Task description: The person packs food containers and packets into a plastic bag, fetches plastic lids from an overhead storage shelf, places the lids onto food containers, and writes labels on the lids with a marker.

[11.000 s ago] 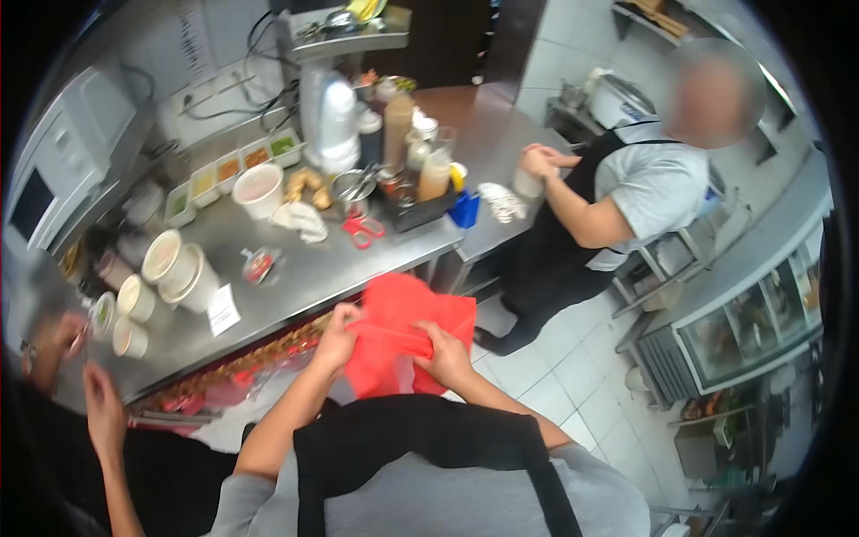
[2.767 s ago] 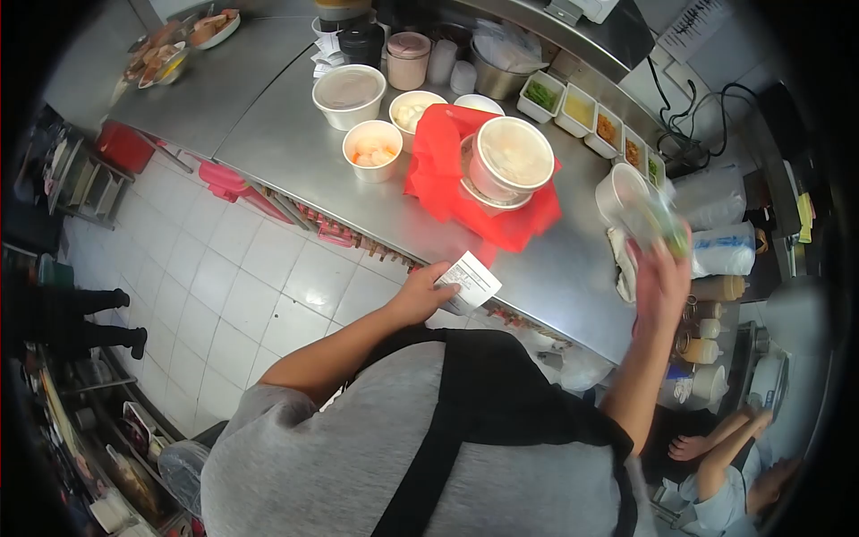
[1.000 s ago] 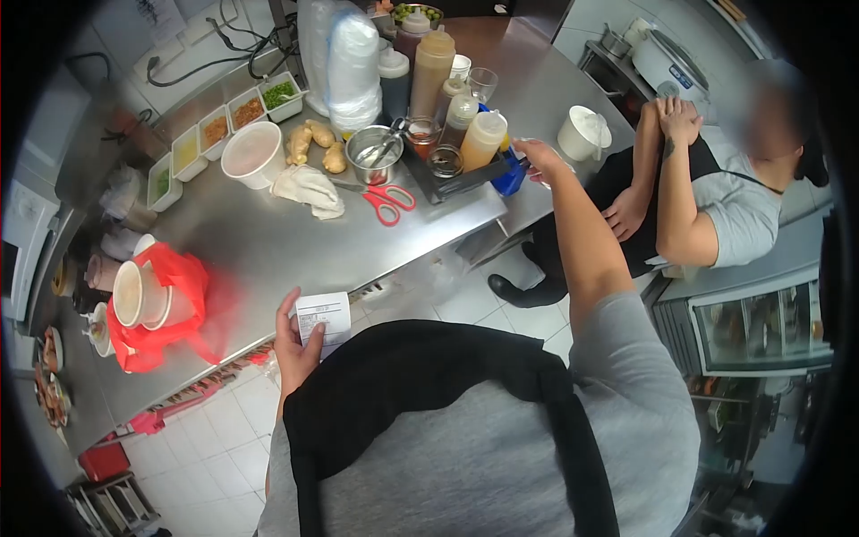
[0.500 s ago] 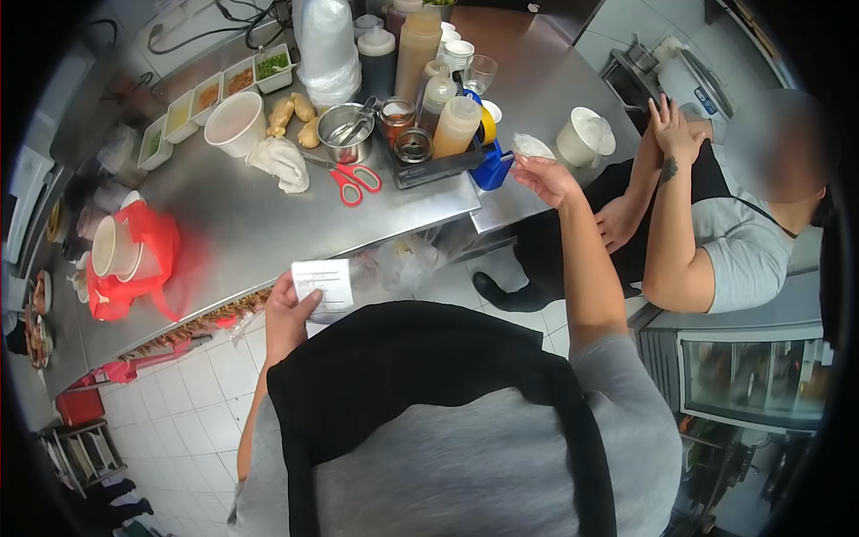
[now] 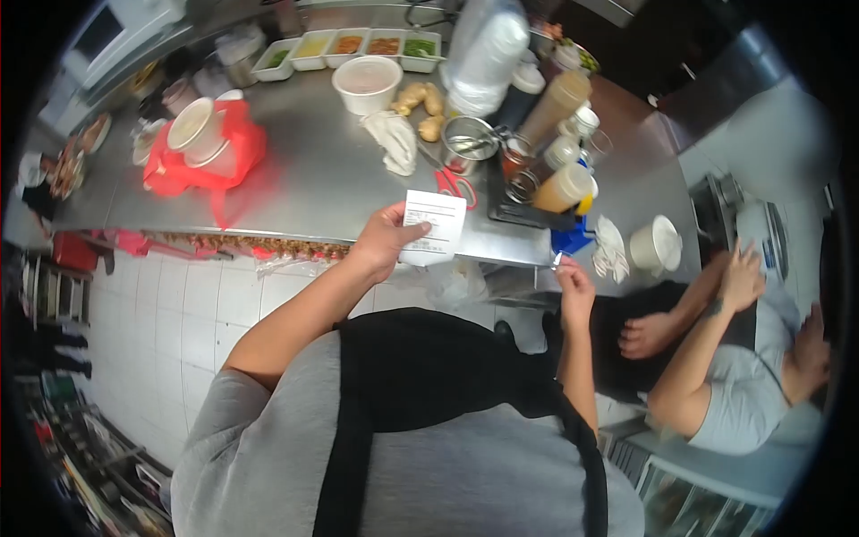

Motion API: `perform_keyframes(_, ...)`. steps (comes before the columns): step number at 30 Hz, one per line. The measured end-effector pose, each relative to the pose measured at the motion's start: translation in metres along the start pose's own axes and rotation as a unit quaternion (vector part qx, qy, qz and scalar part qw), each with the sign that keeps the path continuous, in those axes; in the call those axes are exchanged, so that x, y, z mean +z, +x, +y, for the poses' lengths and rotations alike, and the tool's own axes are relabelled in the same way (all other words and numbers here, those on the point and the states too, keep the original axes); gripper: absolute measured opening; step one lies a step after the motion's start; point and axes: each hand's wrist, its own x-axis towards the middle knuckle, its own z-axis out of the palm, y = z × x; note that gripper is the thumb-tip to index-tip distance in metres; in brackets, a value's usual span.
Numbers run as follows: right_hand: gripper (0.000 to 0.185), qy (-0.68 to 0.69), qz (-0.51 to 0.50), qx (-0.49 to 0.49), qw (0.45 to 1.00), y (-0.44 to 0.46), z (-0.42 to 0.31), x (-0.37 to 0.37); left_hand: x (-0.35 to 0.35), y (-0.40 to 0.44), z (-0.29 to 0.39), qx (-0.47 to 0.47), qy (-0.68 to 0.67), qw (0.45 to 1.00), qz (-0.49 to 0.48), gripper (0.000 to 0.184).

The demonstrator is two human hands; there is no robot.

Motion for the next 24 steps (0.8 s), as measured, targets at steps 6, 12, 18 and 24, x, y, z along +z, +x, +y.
perform_keyframes(6,0.021,0.173,-0.225,-0.104,0.953,0.001,-0.176,0.153,-0.01,-0.021,0.004,-0.028,0.005,0.999,-0.041,0.028)
perform_keyframes(12,0.068,0.162,-0.249,-0.031,0.954,0.009,-0.196,0.271,-0.075,-0.047,0.034,0.026,-0.022,0.999,-0.002,0.027)
perform_keyframes(18,0.081,0.316,-0.38,0.02,0.869,-0.003,-0.243,0.376,-0.175,-0.08,0.105,0.129,0.075,0.985,0.083,0.032)
perform_keyframes(24,0.074,0.298,-0.359,-0.037,0.884,0.049,-0.332,0.524,-0.294,-0.092,0.243,0.437,0.298,0.801,0.282,0.036)
